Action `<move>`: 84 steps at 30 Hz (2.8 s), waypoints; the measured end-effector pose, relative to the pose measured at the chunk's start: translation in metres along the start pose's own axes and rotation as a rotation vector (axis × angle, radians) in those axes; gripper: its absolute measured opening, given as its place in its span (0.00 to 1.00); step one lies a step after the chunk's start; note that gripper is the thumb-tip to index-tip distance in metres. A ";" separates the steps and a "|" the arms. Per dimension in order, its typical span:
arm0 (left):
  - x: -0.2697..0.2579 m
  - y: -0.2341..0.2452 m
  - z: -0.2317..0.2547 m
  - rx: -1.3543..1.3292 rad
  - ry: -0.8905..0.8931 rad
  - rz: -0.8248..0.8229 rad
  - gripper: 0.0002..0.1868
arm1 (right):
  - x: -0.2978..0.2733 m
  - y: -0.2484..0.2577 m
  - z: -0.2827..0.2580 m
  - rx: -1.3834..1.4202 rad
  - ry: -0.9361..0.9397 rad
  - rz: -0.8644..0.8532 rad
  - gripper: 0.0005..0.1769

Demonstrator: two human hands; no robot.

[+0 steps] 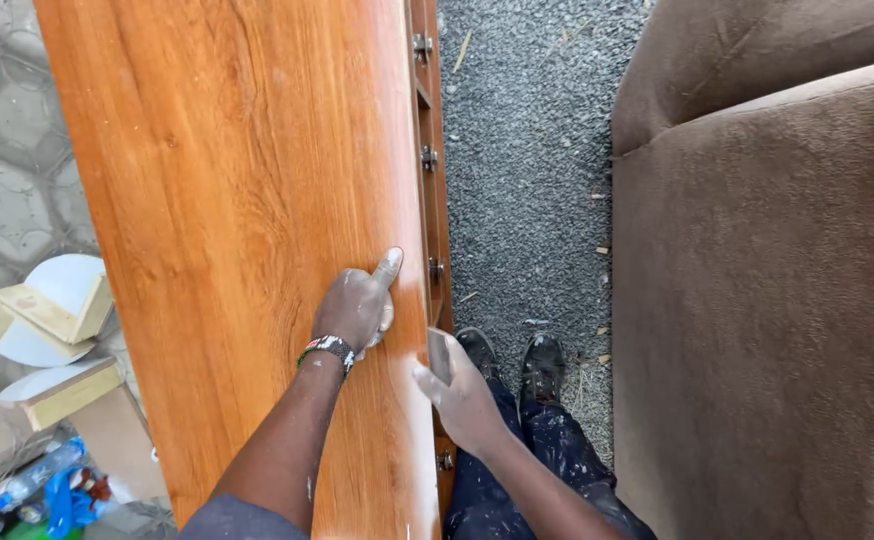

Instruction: The person sands the surface of a wooden cabinet door using a sanding block. They hold the door with one hand while moving the sanding block back and forth across the wood grain to smooth the surface.

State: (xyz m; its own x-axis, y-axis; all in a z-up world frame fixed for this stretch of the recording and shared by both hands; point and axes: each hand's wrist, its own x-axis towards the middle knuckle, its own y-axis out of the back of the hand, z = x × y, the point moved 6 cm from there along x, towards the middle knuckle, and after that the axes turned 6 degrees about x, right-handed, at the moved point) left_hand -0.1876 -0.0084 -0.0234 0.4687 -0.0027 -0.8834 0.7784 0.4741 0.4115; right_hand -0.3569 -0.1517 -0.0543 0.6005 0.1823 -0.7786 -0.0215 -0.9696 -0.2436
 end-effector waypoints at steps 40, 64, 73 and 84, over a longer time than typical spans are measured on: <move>0.001 0.045 -0.014 0.432 -0.546 1.308 0.17 | 0.059 -0.013 -0.045 -0.625 0.397 0.480 0.49; 0.004 0.050 -0.018 0.375 -0.534 1.242 0.26 | 0.178 0.030 -0.212 -0.572 0.525 0.560 0.35; 0.009 0.046 -0.020 0.361 -0.530 1.224 0.24 | 0.067 -0.022 -0.150 -0.442 0.436 0.598 0.44; 0.010 0.049 -0.022 0.340 -0.530 1.226 0.21 | 0.158 0.011 -0.207 -0.516 0.555 0.606 0.45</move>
State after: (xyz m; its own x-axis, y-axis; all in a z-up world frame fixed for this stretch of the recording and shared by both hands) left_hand -0.1536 0.0340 -0.0164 0.9645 -0.1114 0.2396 -0.2175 0.1803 0.9593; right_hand -0.0971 -0.1675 -0.0606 0.8978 -0.3460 -0.2724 -0.1774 -0.8504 0.4954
